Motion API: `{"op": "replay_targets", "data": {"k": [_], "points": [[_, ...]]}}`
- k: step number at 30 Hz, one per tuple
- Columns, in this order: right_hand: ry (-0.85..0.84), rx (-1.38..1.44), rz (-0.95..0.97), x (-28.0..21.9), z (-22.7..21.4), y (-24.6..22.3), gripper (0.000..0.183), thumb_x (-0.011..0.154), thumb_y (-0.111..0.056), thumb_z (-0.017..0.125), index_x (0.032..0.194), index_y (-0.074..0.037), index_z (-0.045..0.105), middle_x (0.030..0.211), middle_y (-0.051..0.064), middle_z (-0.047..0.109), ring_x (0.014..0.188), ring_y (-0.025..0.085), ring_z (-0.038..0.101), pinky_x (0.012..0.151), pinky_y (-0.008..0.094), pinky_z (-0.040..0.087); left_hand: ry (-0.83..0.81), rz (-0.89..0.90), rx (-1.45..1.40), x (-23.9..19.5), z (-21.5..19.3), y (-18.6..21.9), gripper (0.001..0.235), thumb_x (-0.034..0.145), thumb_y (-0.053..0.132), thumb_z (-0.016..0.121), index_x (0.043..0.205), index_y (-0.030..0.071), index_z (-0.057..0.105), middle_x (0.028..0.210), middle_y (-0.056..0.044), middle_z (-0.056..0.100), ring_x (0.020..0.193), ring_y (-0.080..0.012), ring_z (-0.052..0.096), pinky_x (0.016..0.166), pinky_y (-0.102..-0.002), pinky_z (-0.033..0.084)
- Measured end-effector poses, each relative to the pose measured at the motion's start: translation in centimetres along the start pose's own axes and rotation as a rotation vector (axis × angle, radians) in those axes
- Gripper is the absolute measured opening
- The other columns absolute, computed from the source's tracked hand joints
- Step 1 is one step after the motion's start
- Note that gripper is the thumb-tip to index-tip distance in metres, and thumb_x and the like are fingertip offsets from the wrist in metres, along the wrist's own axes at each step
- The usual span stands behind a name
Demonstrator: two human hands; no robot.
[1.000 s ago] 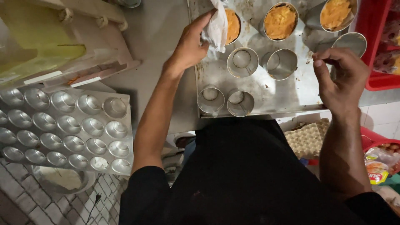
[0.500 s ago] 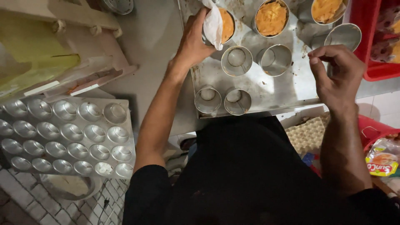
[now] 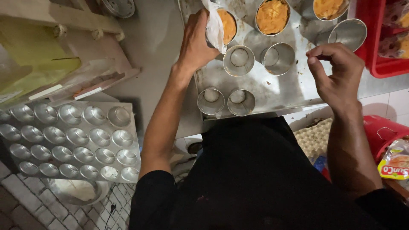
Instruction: The person removes baked goods from metal molds using a white cloth, wraps each item in paper, and places them into a red tray. The person repeats this process for multiple items on a stainless steel countertop.
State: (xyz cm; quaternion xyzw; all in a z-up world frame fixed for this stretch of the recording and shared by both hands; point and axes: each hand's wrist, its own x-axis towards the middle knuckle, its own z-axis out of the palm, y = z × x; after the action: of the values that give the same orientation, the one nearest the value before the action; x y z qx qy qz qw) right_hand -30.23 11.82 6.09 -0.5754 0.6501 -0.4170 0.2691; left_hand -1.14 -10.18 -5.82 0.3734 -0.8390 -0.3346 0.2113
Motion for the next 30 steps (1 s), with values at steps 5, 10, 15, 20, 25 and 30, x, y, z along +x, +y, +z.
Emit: {"op": "replay_targets", "data": {"k": [5,10,15,20,25,30], "points": [[-0.016,0.009,-0.023,0.3,0.6,-0.3,0.003,0.116,0.009,0.068,0.114,0.010,0.067,0.110,0.025,0.069,0.102,0.032,0.067,0.088,0.039,0.055,0.065,0.033,-0.043,-0.2,0.3,-0.3,0.096,0.072,0.038,0.106,0.134,0.004,0.042,0.118,-0.016,0.059,0.111,-0.0329,0.057,0.096,-0.041,0.048],[-0.023,-0.008,-0.024,0.4,0.1,-1.2,0.006,0.117,0.005,0.067,0.114,0.010,0.068,0.110,0.025,0.069,0.103,0.033,0.067,0.088,0.040,0.053,0.106,-0.027,-0.182,-1.3,-3.2,1.1,0.101,0.070,0.027,0.106,0.142,0.004,0.039,0.132,-0.018,0.063,0.120,-0.0343,0.062,0.102,-0.041,0.052],[-0.010,-0.013,-0.075,-0.4,-0.7,-4.1,0.005,0.113,0.011,0.070,0.111,0.009,0.066,0.109,0.024,0.070,0.103,0.034,0.066,0.094,0.043,0.050,0.053,0.089,-0.208,-3.2,-9.0,10.4,0.093,0.074,0.021,0.102,0.141,0.002,0.040,0.126,-0.018,0.061,0.110,-0.0340,0.065,0.091,-0.045,0.056],[-0.184,0.044,-0.028,-4.1,-2.7,-6.6,0.070,0.081,-0.012,0.087,0.134,0.009,0.047,0.133,0.028,0.055,0.123,0.039,0.058,0.102,0.043,0.058,-0.423,0.044,-0.198,-4.8,-5.8,21.8,0.099,0.066,0.026,0.099,0.143,0.001,0.042,0.140,-0.020,0.055,0.131,-0.0367,0.054,0.116,-0.053,0.039],[-0.053,0.166,0.092,-10.7,-6.4,-4.3,0.078,0.076,-0.006,0.088,0.138,0.005,0.041,0.138,0.026,0.048,0.128,0.037,0.055,0.103,0.043,0.057,-0.415,0.135,-0.272,-6.8,3.6,26.4,0.085,0.066,0.032,0.086,0.135,0.004,0.046,0.127,-0.017,0.061,0.119,-0.0394,0.060,0.101,-0.048,0.046],[0.041,0.169,0.219,-14.3,-9.3,-0.2,0.080,0.077,-0.006,0.087,0.139,0.003,0.037,0.141,0.024,0.042,0.136,0.038,0.050,0.106,0.046,0.052,-0.179,0.240,-0.238,-7.6,10.4,27.9,0.063,0.082,0.033,0.080,0.123,-0.004,0.049,0.116,-0.022,0.059,0.103,-0.0415,0.061,0.096,-0.046,0.047]]}}
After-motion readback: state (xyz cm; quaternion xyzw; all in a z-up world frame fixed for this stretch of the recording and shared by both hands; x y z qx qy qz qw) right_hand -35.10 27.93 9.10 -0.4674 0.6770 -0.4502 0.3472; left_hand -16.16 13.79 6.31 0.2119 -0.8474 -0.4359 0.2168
